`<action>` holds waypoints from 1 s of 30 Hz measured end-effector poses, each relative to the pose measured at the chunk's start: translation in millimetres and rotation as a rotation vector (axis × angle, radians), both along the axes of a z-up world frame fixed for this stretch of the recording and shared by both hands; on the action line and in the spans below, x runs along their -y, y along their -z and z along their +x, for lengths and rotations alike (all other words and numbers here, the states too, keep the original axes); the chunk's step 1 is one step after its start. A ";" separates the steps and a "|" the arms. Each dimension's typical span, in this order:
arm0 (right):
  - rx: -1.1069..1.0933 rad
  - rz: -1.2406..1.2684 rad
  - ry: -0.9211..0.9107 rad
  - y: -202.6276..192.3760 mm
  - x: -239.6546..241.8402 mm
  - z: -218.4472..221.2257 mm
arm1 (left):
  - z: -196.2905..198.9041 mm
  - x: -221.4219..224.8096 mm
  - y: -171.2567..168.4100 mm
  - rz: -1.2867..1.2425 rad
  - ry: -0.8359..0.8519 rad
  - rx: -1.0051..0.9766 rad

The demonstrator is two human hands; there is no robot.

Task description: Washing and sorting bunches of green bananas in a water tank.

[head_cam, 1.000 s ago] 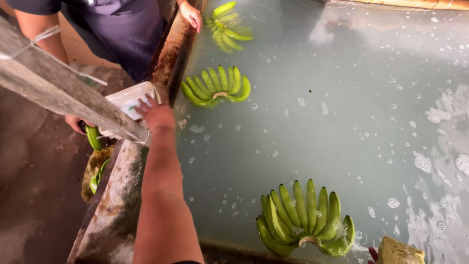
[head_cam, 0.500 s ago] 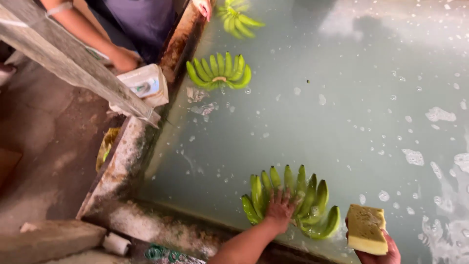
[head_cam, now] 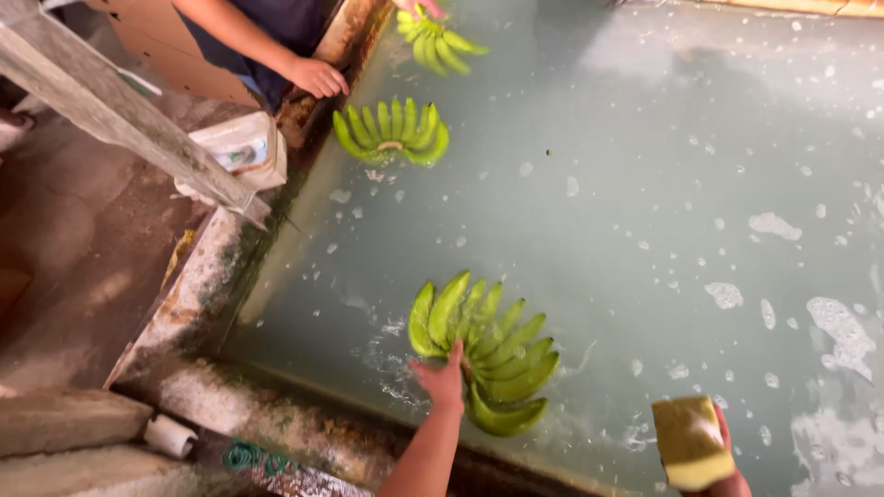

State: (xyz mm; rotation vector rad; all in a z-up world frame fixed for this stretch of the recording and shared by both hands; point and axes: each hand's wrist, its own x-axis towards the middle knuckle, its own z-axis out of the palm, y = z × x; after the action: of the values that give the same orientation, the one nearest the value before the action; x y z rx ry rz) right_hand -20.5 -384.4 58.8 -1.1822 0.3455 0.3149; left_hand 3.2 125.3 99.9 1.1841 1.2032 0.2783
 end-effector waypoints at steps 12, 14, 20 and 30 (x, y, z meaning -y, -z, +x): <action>0.611 -1.157 -0.589 -114.8 -339.5 142.1 | 15.9 37.9 107.7 -0.796 0.043 0.043; 0.667 -1.520 -0.616 -70.8 -366.7 135.6 | 11.5 46.7 80.3 -0.910 -0.056 0.161; 0.803 -1.609 -0.892 54.8 -353.1 117.1 | 17.8 64.2 177.1 -0.528 -0.015 0.244; 0.592 -1.766 -0.748 3.1 -368.0 91.1 | 17.7 63.4 157.5 -0.398 0.016 0.438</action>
State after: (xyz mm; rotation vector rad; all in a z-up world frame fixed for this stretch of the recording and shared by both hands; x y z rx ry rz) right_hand 70.6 -16.4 55.7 -3.0501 -0.5536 0.2326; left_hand 20.9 61.9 -57.6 0.7359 0.8148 0.2554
